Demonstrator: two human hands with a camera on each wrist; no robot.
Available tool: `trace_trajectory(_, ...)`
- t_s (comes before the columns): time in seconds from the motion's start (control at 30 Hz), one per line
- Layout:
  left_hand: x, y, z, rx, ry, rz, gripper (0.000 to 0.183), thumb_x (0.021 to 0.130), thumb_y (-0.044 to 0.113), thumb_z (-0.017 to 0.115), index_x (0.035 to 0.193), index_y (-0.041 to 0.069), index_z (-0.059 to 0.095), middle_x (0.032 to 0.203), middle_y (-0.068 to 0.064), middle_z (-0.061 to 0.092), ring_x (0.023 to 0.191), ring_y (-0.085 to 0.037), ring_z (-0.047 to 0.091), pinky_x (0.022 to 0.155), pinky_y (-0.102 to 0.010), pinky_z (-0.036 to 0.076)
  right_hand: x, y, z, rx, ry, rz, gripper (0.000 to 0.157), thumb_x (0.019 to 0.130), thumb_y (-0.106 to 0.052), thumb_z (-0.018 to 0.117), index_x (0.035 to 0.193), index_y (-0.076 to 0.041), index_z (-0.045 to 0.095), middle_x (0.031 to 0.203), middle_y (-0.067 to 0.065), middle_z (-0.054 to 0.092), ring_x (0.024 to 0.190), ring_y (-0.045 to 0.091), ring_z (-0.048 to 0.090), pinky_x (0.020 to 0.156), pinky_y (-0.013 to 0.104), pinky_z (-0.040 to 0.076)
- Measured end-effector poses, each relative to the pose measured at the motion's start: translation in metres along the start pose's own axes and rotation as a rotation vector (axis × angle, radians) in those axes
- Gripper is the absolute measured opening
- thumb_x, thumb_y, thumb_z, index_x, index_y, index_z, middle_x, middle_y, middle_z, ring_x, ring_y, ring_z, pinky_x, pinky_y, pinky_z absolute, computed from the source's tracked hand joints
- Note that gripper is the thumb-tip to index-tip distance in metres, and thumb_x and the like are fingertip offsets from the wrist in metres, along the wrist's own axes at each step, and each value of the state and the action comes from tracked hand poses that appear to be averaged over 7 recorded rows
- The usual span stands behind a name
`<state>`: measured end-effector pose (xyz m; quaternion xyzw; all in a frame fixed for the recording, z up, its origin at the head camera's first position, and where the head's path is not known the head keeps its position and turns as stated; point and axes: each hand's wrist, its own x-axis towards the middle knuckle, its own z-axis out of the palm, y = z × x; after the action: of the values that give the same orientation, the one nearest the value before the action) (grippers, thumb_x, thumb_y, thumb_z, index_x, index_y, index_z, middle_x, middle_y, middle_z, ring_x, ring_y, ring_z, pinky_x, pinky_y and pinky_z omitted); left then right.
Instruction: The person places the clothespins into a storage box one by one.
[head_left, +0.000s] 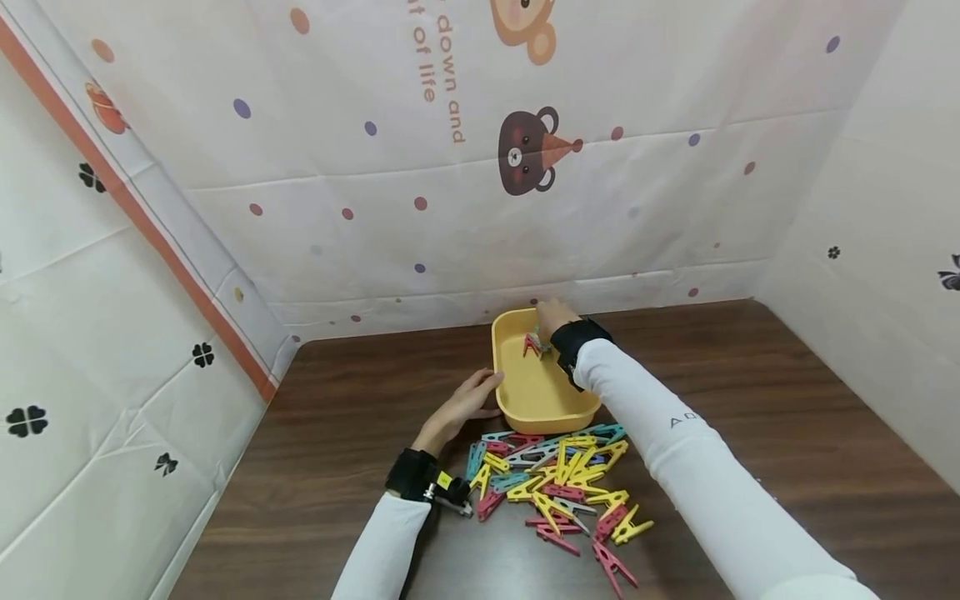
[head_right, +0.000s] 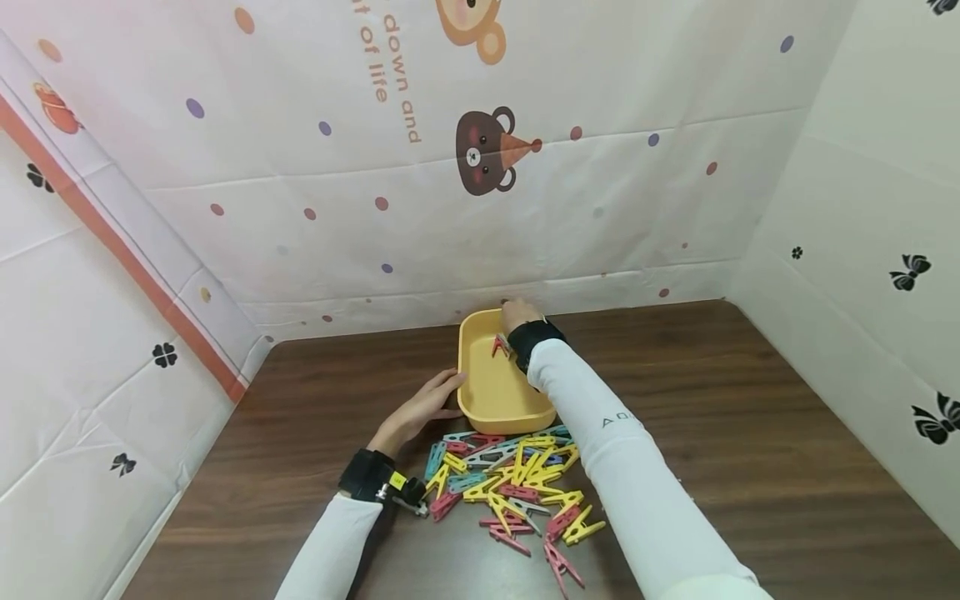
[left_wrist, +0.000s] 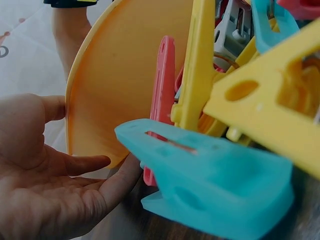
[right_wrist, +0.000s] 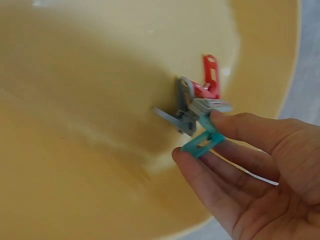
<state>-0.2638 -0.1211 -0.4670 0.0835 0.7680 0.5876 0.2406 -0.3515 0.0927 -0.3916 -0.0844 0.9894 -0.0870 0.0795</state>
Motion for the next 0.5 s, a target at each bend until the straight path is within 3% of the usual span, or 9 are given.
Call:
trace_trajectory(0.13, 0.0013, 0.0007, 0.0026, -0.017, -0.006, 0.005, 0.060, 0.108, 0.046, 0.044, 0.154, 0.008, 0.038, 0.160, -0.019, 0.036, 0.146, -0.036, 0.042, 0.100, -0.042, 0.057, -0.0014, 0.0003, 0.0039, -0.013, 0.018, 0.003, 0.027, 0.097, -0.003, 0.061, 0.121, 0.007, 0.067, 0.120, 0.027, 0.066, 0.096, 0.035, 0.065, 0.082, 0.041, 0.052)
trace_trajectory(0.23, 0.0017, 0.0005, 0.0031, -0.024, -0.005, 0.009, 0.059, 0.109, 0.044, 0.044, 0.154, 0.007, 0.038, 0.160, -0.020, 0.036, 0.146, -0.037, 0.042, 0.099, -0.042, 0.057, -0.0016, -0.0014, 0.0036, -0.041, 0.016, 0.010, 0.029, 0.099, -0.005, 0.059, 0.125, 0.006, 0.067, 0.123, 0.027, 0.066, 0.105, 0.038, 0.068, 0.088, 0.045, 0.055)
trace_trajectory(0.5, 0.0018, -0.0016, 0.0011, -0.012, 0.008, 0.004, 0.060, 0.108, 0.048, 0.044, 0.153, 0.008, 0.040, 0.159, -0.019, 0.038, 0.143, -0.036, 0.046, 0.100, -0.042, 0.057, 0.0003, -0.0029, 0.0052, -0.077, -0.038, 0.035, 0.025, 0.102, -0.007, 0.054, 0.121, 0.001, 0.069, 0.123, 0.024, 0.067, 0.095, 0.033, 0.065, 0.077, 0.043, 0.051)
